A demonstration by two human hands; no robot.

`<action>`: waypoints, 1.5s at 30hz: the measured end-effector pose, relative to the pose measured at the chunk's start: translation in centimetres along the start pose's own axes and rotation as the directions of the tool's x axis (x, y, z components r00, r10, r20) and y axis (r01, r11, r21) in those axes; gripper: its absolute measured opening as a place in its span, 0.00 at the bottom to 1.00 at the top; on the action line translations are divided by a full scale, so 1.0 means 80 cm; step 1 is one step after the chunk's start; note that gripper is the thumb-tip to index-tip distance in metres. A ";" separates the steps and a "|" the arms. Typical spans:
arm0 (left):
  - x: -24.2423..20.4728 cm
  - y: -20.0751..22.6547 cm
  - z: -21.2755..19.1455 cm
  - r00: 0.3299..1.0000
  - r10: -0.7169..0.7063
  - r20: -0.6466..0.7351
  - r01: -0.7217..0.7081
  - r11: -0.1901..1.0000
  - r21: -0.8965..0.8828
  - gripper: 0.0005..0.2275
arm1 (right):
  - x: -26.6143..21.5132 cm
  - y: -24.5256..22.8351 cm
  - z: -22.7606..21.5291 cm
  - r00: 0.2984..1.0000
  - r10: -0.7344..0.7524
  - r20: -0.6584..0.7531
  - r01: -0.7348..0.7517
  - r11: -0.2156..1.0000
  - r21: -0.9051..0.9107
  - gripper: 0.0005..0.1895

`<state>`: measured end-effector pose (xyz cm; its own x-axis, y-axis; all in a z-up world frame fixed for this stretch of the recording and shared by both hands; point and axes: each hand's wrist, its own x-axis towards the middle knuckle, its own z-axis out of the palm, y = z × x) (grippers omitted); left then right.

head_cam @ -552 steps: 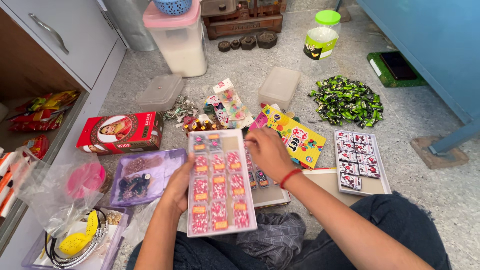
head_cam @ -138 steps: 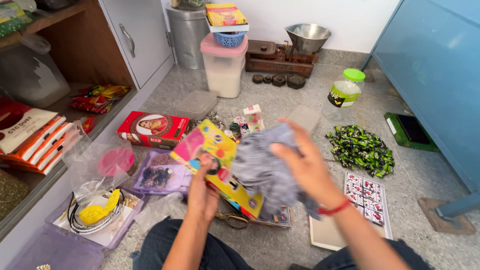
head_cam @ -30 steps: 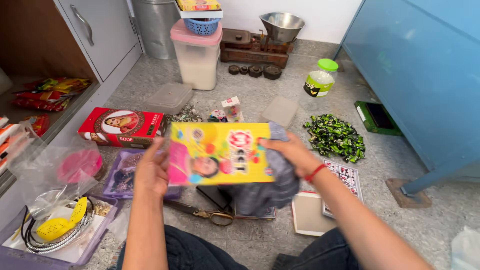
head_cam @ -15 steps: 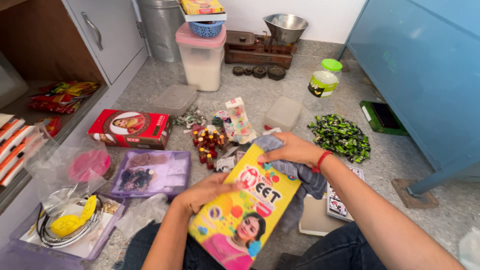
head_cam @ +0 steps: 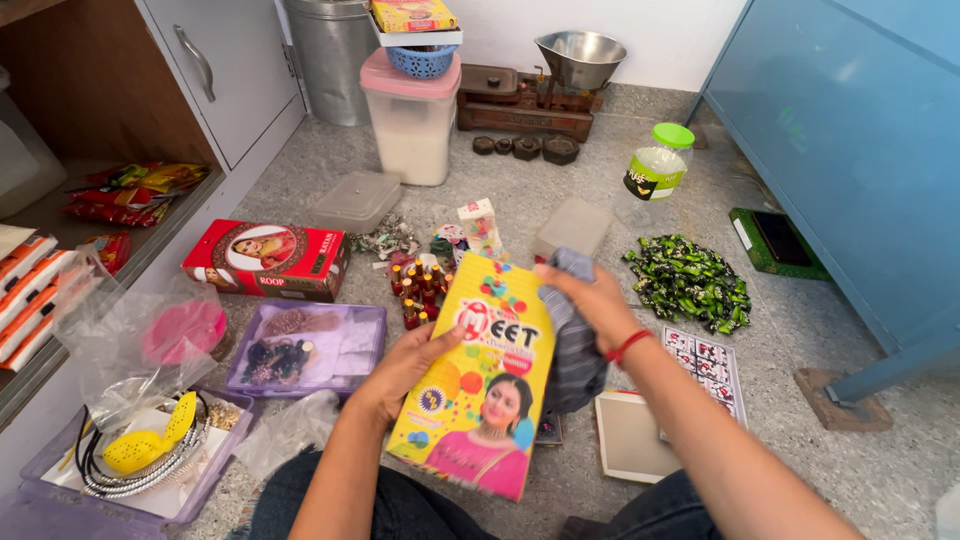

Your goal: The person sits on the floor and organizes small packaged items into trays and boxes. They wipe the boxes with a cloth and arrange the items neatly.

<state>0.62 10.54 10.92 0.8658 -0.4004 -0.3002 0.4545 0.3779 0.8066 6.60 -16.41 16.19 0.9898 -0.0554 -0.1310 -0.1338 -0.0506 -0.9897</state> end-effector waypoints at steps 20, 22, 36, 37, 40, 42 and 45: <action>0.050 -0.031 -0.052 0.631 0.538 -0.559 -0.487 0.836 0.254 0.17 | -0.053 0.005 0.052 0.872 0.266 0.412 -0.415 0.849 0.328 0.24; 0.050 -0.033 -0.039 0.695 0.549 -0.465 -0.481 0.835 0.267 0.17 | -0.046 0.005 0.045 0.896 0.185 0.404 -0.370 0.814 0.449 0.24; 0.027 -0.029 0.047 0.898 0.427 -0.105 -0.423 0.904 0.061 0.15 | 0.100 0.163 -0.025 0.980 -0.119 0.162 -0.029 0.713 0.700 0.24; 0.028 -0.028 0.048 0.900 0.424 -0.104 -0.420 0.906 0.054 0.15 | 0.119 0.191 -0.033 0.970 -0.163 0.179 0.005 0.751 0.660 0.25; 0.026 -0.029 0.046 0.878 0.444 -0.176 -0.427 0.895 0.128 0.16 | 0.154 0.272 -0.044 0.934 -0.190 0.301 -0.044 0.777 0.628 0.25; 0.027 -0.030 0.042 0.841 0.487 -0.233 -0.456 0.872 0.178 0.16 | 0.158 0.295 -0.040 0.905 -0.179 0.386 -0.132 0.745 0.654 0.28; 0.032 -0.029 0.032 0.787 0.529 -0.318 -0.479 0.848 0.226 0.17 | 0.146 0.285 -0.020 0.886 -0.193 0.422 -0.138 0.759 0.636 0.30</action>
<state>1.21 6.49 9.55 0.9883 0.1498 0.0287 -0.0764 0.3232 0.9432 14.99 -19.78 -7.81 0.9230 0.3816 0.0503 -0.2078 0.6040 -0.7694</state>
